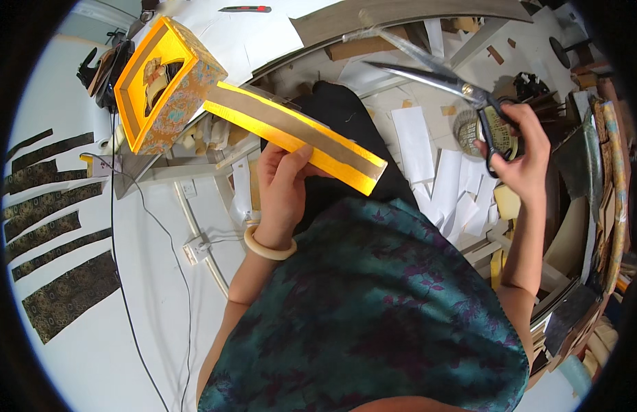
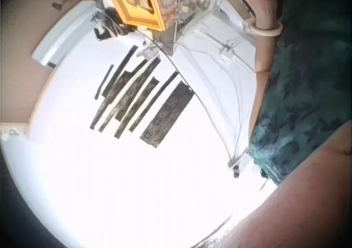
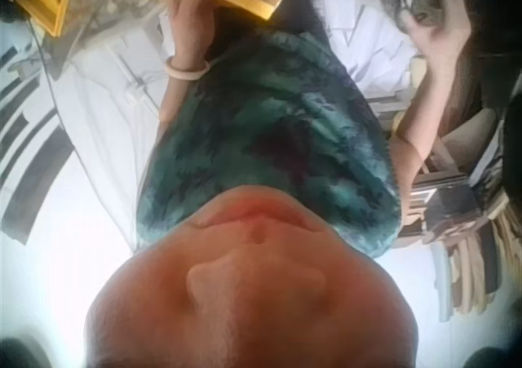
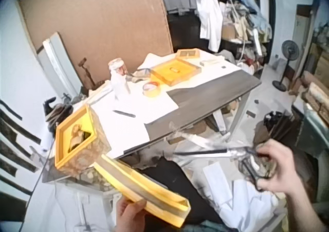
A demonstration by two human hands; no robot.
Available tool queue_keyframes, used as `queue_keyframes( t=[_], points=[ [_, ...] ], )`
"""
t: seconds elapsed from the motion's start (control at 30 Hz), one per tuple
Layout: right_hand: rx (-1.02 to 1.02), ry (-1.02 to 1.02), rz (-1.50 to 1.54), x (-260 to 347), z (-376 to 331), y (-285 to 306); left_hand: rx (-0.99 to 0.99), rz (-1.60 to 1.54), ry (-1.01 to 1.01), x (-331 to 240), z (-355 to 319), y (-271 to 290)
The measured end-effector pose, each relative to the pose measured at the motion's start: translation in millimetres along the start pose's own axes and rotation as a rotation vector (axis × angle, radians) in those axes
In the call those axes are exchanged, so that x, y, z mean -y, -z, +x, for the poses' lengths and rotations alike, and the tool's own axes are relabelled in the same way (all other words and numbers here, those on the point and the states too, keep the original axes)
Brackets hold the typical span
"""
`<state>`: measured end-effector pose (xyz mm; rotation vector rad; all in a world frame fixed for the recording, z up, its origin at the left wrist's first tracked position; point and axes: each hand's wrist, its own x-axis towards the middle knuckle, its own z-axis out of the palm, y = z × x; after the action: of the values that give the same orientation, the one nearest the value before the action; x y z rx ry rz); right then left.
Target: The person applies yellow tape to the edges of a rectangular frame and then uses scissors to trim the excess tape along the edges. The person handles the frame and scissors throughout the process.
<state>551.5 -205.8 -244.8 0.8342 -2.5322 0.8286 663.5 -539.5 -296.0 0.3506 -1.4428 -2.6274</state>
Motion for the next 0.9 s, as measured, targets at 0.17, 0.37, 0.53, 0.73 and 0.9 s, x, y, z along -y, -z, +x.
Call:
queue_keyframes(
  t=[0.17,0.37,0.53,0.73,0.9],
  points=[
    [-0.008,0.042,0.029,13.9,4.2,-12.1,-0.136,0.357,-0.158,-13.7,-9.2,7.5],
    [0.012,0.101,-0.01,17.5,7.3,-16.9,-0.133,0.976,-1.043,-61.9,30.9,-9.3],
    [0.017,0.121,0.034,21.9,10.3,-20.2,0.285,1.082,-0.727,-84.8,84.0,-40.4],
    [0.08,-0.006,0.142,19.8,2.0,-28.9,0.19,1.069,-0.96,-80.8,81.5,-49.7],
    [0.052,-0.062,0.124,17.5,3.6,-44.5,0.019,0.479,-0.981,-116.8,83.8,-27.9]
  ],
)
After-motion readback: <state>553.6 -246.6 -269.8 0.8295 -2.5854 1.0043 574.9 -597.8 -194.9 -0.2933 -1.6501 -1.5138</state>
